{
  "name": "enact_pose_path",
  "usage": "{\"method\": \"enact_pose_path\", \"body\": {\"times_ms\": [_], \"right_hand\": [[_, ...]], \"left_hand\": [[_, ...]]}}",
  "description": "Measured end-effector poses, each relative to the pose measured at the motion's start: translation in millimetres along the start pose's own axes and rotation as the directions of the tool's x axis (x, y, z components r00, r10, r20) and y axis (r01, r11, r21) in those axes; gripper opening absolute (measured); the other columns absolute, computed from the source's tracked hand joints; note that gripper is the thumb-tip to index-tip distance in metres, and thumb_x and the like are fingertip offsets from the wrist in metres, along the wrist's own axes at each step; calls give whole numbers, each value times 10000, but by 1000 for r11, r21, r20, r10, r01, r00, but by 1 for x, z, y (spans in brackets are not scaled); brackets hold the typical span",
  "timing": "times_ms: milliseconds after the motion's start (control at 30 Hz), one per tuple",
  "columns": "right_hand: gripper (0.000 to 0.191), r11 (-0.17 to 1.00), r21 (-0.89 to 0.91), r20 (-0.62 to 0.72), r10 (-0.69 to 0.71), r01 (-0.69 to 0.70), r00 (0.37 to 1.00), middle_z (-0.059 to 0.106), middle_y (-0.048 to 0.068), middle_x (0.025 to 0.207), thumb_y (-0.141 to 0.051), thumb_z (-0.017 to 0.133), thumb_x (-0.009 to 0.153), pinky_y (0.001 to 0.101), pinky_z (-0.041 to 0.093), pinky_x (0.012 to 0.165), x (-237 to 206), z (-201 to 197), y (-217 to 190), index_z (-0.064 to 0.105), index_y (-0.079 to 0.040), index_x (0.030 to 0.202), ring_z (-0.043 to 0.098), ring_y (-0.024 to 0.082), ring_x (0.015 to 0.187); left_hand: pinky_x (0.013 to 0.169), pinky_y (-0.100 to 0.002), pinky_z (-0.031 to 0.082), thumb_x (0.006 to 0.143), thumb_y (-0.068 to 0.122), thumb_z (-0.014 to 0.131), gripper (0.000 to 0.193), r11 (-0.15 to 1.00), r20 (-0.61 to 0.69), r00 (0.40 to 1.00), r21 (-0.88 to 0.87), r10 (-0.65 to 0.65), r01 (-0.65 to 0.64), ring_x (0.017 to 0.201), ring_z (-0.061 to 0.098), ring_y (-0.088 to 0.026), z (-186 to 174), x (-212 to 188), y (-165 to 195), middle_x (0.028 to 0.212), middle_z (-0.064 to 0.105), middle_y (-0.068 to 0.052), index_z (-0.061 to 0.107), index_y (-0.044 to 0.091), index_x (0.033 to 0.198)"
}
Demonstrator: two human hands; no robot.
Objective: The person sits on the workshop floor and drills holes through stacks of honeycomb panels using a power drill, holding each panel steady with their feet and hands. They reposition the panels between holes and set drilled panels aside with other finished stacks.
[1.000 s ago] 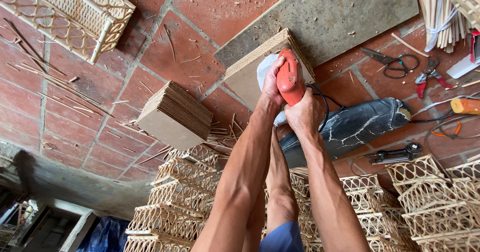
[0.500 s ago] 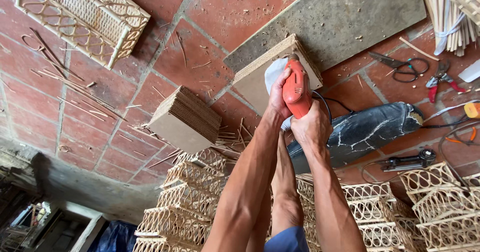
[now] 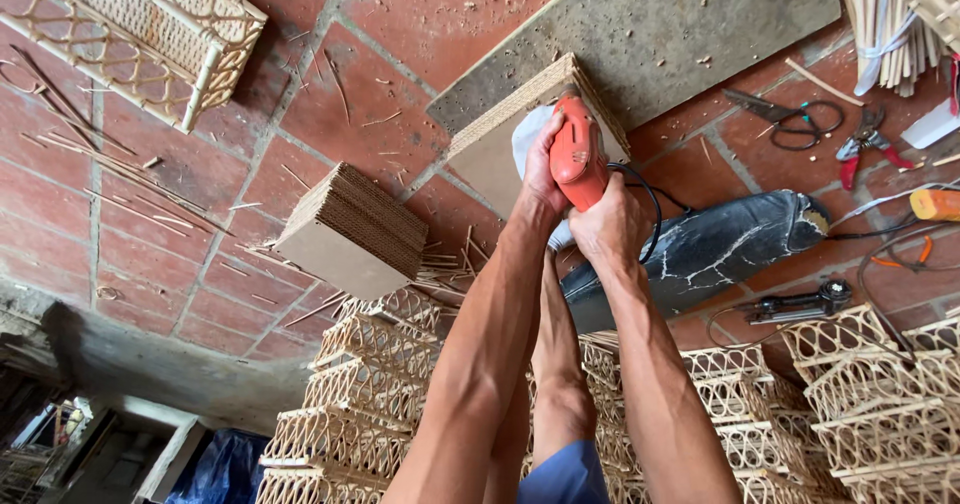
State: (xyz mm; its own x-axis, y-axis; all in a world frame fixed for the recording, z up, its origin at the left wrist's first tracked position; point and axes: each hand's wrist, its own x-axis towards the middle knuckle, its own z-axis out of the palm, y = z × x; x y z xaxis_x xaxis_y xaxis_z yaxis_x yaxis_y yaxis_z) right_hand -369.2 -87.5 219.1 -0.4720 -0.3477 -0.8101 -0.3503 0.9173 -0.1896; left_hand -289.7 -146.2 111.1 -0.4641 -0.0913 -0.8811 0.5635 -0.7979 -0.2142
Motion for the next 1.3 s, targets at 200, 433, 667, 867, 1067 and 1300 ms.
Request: {"method": "enact_pose_path", "body": {"times_ms": [200, 433, 667, 867, 1067, 1300], "right_hand": [[353, 1000, -24, 23, 0, 1, 1000, 723, 268, 929, -190, 733, 778, 582, 528, 791, 1, -6, -3, 641, -11, 1068, 698, 473, 878], [339, 1000, -18, 25, -25, 26, 999, 720, 271, 969, -182, 713, 792, 585, 520, 806, 5, -5, -1, 633, -3, 1070, 692, 474, 907], [371, 998, -27, 37, -54, 55, 998, 703, 294, 1008, -185, 711, 797, 600, 503, 834, 13, -15, -6, 620, 1, 1104, 671, 493, 955], [438, 990, -87, 61, -105, 110, 993, 701, 293, 1028, -157, 693, 788, 609, 500, 833, 17, -16, -6, 608, -14, 1194, 663, 497, 975], [344, 977, -160, 71, -128, 138, 989, 714, 279, 1035, -169, 661, 858, 583, 519, 885, 16, -16, -5, 626, -35, 1173, 679, 476, 990], [518, 985, -159, 87, -56, 70, 995, 706, 278, 1072, -177, 670, 834, 583, 505, 843, -64, -76, -43, 583, -89, 1338, 663, 489, 987]], "left_hand": [[773, -428, 606, 953, 374, 704, 367, 1000, -7, 1000, -16, 11, -11, 832, 712, -253, 0, 2, 0, 1003, 723, -96, 626, 89, 1171], [757, -443, 608, 959, 401, 684, 367, 1000, 31, 1000, -5, 0, 0, 807, 710, -258, -2, 4, 2, 984, 725, -96, 635, 89, 1147], [748, -456, 599, 959, 413, 635, 360, 997, 46, 996, -5, 73, -73, 818, 707, -254, 7, 3, -4, 994, 733, -91, 647, 107, 1147], [812, -438, 594, 1006, 425, 611, 377, 994, 59, 993, -63, 99, -95, 881, 700, -268, 10, -1, -1, 1036, 724, -94, 651, 98, 1189], [835, -450, 588, 1010, 443, 613, 390, 990, 91, 995, -142, 32, -19, 902, 699, -286, 21, -13, 0, 1049, 721, -105, 648, 97, 1187], [894, -454, 580, 1010, 424, 610, 393, 988, 16, 1000, -152, 15, -13, 955, 696, -289, 50, -85, -8, 1100, 716, -113, 635, 96, 1226]]}}
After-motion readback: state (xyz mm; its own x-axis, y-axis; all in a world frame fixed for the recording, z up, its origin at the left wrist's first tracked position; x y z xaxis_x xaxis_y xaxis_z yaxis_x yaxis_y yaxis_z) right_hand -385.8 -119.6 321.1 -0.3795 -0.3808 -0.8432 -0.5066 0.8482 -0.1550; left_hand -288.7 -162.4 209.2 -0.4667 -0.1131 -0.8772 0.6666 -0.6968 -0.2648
